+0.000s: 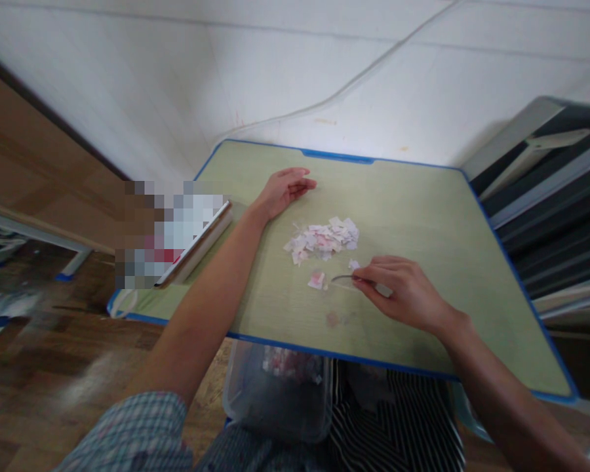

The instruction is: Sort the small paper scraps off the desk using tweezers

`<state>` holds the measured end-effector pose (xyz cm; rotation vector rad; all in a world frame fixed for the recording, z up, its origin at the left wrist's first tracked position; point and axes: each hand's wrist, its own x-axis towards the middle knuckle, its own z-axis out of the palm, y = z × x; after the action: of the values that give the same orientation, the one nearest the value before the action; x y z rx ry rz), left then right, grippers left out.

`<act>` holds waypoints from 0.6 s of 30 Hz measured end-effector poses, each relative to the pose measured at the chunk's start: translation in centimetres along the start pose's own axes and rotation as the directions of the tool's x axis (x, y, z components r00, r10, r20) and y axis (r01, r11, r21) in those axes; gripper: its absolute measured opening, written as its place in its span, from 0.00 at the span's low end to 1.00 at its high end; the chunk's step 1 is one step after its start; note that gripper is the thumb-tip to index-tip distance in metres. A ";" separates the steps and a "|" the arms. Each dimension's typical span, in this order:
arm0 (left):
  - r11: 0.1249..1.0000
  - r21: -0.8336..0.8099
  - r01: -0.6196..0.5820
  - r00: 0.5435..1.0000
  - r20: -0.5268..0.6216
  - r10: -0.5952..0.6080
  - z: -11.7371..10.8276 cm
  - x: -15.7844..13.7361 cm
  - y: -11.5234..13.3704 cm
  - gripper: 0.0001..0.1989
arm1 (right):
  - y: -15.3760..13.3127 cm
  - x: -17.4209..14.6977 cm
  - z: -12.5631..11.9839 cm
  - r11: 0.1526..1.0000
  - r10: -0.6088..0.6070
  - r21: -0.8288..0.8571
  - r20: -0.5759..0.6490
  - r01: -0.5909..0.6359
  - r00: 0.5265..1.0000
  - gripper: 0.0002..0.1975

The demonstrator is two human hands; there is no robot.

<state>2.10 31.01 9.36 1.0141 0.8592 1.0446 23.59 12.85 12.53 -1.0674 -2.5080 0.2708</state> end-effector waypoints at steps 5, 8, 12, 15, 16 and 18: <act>1.000 0.012 -0.011 1.000 0.002 0.011 -0.1 0.1 -0.1 0.13 | 0.0 -0.1 -0.1 0.998 0.001 0.061 0.016 -0.002 1.000 0.09; 1.000 0.016 -0.010 1.000 0.003 0.010 -0.2 0.2 -0.2 0.13 | 0.0 -0.1 -0.3 0.999 0.019 0.047 0.025 -0.020 1.000 0.09; 1.000 0.004 -0.026 1.000 0.018 0.026 -0.2 0.2 -0.2 0.11 | -0.2 -0.1 -0.4 0.989 -0.066 0.142 0.139 0.046 0.988 0.09; 1.000 -0.003 -0.019 1.000 0.018 0.019 -0.2 0.2 -0.2 0.10 | -0.3 0.0 -0.4 0.990 0.003 0.142 0.066 -0.013 0.998 0.08; 1.000 -0.002 -0.016 1.000 0.016 0.016 -0.2 0.2 -0.2 0.10 | -0.3 0.1 -0.3 0.989 0.030 0.144 0.042 -0.036 0.999 0.08; 1.000 -0.001 -0.013 1.000 0.012 0.013 -0.1 0.2 -0.2 0.10 | -0.2 0.1 -0.2 0.986 0.058 0.156 0.026 -0.061 0.998 0.08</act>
<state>2.08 31.19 9.14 1.0257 0.8436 1.0487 23.47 12.77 12.84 -1.0817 -2.4299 0.4897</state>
